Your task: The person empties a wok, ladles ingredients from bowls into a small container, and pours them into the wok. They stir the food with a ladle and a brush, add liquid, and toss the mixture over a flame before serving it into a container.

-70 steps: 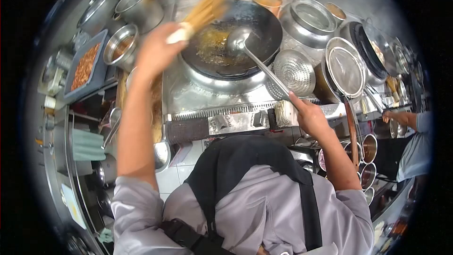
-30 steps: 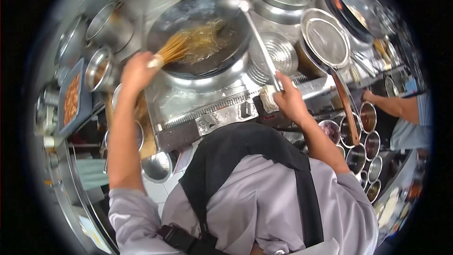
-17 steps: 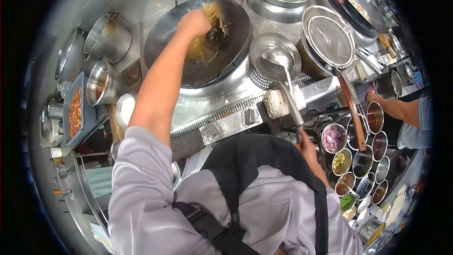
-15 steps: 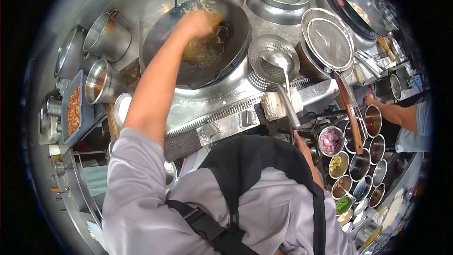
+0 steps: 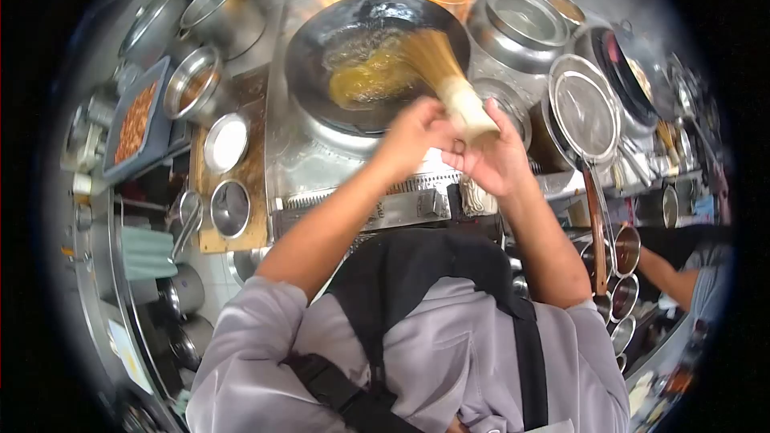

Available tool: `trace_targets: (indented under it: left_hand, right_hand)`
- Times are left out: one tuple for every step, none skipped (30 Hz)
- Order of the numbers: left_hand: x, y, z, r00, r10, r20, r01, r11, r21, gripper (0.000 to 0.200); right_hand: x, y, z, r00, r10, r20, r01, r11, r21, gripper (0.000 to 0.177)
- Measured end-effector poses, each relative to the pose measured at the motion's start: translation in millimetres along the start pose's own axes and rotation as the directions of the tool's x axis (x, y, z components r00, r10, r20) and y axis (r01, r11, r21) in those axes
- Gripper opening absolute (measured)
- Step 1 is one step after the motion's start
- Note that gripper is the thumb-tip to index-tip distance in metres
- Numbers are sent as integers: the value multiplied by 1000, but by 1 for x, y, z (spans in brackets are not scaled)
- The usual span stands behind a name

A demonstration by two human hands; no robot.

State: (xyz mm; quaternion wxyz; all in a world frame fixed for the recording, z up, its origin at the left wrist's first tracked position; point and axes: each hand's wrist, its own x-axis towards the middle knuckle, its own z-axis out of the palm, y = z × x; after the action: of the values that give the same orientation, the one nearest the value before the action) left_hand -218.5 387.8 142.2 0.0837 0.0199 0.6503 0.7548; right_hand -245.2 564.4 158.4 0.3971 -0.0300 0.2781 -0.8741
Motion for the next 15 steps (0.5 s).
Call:
trace_targets:
  left_hand:
    - [-17, -2, 0, 949, 315, -1, -283, 856, 432, 44]
    - [-26, -3, -10, 840, 542, 18, -404, 604, 687, 46]
    - [-36, -9, -22, 698, 708, 106, -410, 274, 870, 49]
    - [-40, -19, -36, 767, 628, 129, -340, 228, 912, 60]
    - [-43, -32, -49, 769, 634, 83, -301, 244, 922, 60]
    - [-45, -43, -63, 874, 471, 122, -197, 114, 974, 65]
    - [-50, -50, -76, 952, 282, 119, -115, -31, 993, 70]
    - [-57, -42, -83, 958, 274, 84, -117, 106, 987, 76]
    - [-63, -45, -87, 929, 367, 36, -95, 146, 985, 76]
    - [-73, -43, -89, 906, 422, -9, -82, 198, 977, 75]
    - [-89, -39, -94, 878, 475, -62, -65, 247, 967, 75]
    - [-109, -39, -99, 829, 549, -108, -89, 320, 943, 68]
    - [-128, -45, -114, 823, 542, -170, -25, 334, 942, 68]
    - [-148, -53, -130, 809, 519, -277, 29, 435, 900, 62]
    - [-167, -62, -143, 789, 489, -371, 68, 531, 845, 56]
  right_hand:
    - [11, 5, -16, 997, -4, -81, 9, 998, 67, 48]
    - [16, 13, -3, 980, -90, -176, 87, 996, -26, 48]
    - [20, 24, 9, 949, -181, -259, 153, 980, -125, 48]
    - [25, 25, 7, 948, -214, -234, 154, 956, -250, 56]
    - [32, 21, 7, 952, -243, -187, 162, 916, -368, 68]
    - [39, 11, 11, 957, -225, -182, 97, 843, -528, 73]
    - [47, -4, 23, 963, -207, -171, 40, 740, -671, 78]
    - [59, -27, 35, 967, -210, -142, -36, 441, -897, 79]
    - [81, -51, 19, 935, -294, 201, 148, -191, -970, 70]
    - [87, -59, 50, 957, -201, 210, 88, -486, -869, 64]
    - [89, -63, 92, 971, -107, 214, 67, -739, -671, 58]
    - [94, -56, 114, 988, 24, 153, 107, -820, -562, 52]
    - [107, -47, 125, 989, 126, 80, 148, -883, -445, 47]
    - [131, -39, 120, 980, 173, 96, 198, -875, -442, 47]
    - [157, -33, 103, 969, 226, 100, 247, -904, -350, 37]
